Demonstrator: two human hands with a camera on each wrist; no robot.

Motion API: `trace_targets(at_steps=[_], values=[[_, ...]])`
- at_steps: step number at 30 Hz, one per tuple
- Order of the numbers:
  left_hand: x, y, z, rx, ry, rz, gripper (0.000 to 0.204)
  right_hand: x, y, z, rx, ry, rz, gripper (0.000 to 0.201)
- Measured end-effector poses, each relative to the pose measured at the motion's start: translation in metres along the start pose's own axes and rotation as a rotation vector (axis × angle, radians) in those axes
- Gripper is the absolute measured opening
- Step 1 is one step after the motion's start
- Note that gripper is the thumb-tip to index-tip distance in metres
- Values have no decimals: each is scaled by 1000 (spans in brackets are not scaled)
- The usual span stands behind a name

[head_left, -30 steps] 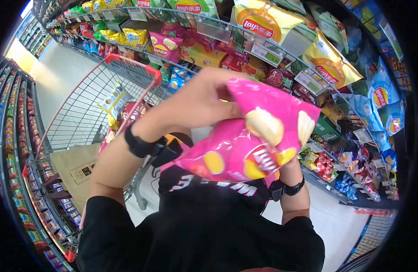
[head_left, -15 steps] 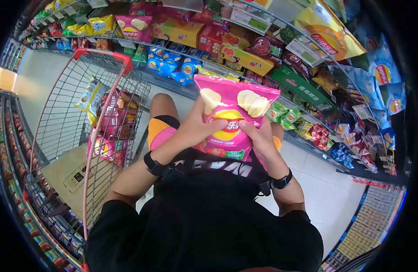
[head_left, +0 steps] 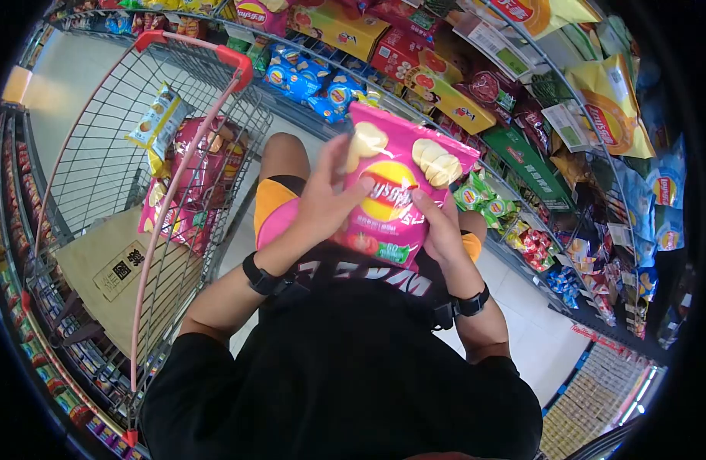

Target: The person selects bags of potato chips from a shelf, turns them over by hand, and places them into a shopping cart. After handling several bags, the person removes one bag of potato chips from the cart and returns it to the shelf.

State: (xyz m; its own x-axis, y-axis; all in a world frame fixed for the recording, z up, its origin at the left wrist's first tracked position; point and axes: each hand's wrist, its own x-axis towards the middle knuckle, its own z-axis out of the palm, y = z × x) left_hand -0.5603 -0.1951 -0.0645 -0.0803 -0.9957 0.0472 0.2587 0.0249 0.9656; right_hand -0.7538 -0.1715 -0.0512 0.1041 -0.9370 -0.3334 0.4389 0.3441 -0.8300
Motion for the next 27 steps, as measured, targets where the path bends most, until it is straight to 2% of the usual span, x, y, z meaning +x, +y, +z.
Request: trace_targets(at_steps=[1, 4, 5, 7, 8, 11, 12, 13, 15, 18, 19, 22, 23, 26, 27], values=[[3, -3, -7, 351, 68, 104, 57, 4, 0, 0, -9, 46, -30, 54], [3, 12, -12, 314, -235, 26, 61, 13, 0, 0, -21, 140, -121, 50], [0, 26, -5, 284, -318, -142, 65, 15, 1, 0, -24, 153, -146, 49], [-3, 25, 5, 317, -332, -90, 69, 15, 1, 4, -46, 157, -191, 46], [-3, 25, 7, 334, -338, -62, 72, 14, 3, 4, -60, 96, -223, 48], [2, 26, 9, 400, -213, 45, 85, 7, 8, 9, -101, -92, -354, 58], [5, 25, 9, 421, -174, 79, 90, 2, 4, 12, -174, -139, -316, 59], [7, 13, 6, 332, -119, 31, 89, -4, -2, 16, -246, -187, -278, 61], [14, 9, -6, 216, -100, -61, 68, -6, -4, 13, -365, -228, -228, 62], [15, 15, -15, 43, -147, -187, 55, 7, -3, -4, -451, -8, -358, 64], [13, 18, -16, -18, -162, -236, 53, 10, -5, -2, -413, 16, -383, 62], [7, 19, -19, -262, -268, -390, 46, 8, -7, -11, -70, -228, -112, 62], [7, 18, -18, -295, -310, -376, 42, 5, -3, -11, -17, -221, -49, 54], [9, 14, -18, -311, -304, -462, 46, 5, -3, -6, -73, -131, -11, 44], [10, 13, -16, -303, -286, -426, 47, 7, -5, -3, -48, -86, 5, 35]])
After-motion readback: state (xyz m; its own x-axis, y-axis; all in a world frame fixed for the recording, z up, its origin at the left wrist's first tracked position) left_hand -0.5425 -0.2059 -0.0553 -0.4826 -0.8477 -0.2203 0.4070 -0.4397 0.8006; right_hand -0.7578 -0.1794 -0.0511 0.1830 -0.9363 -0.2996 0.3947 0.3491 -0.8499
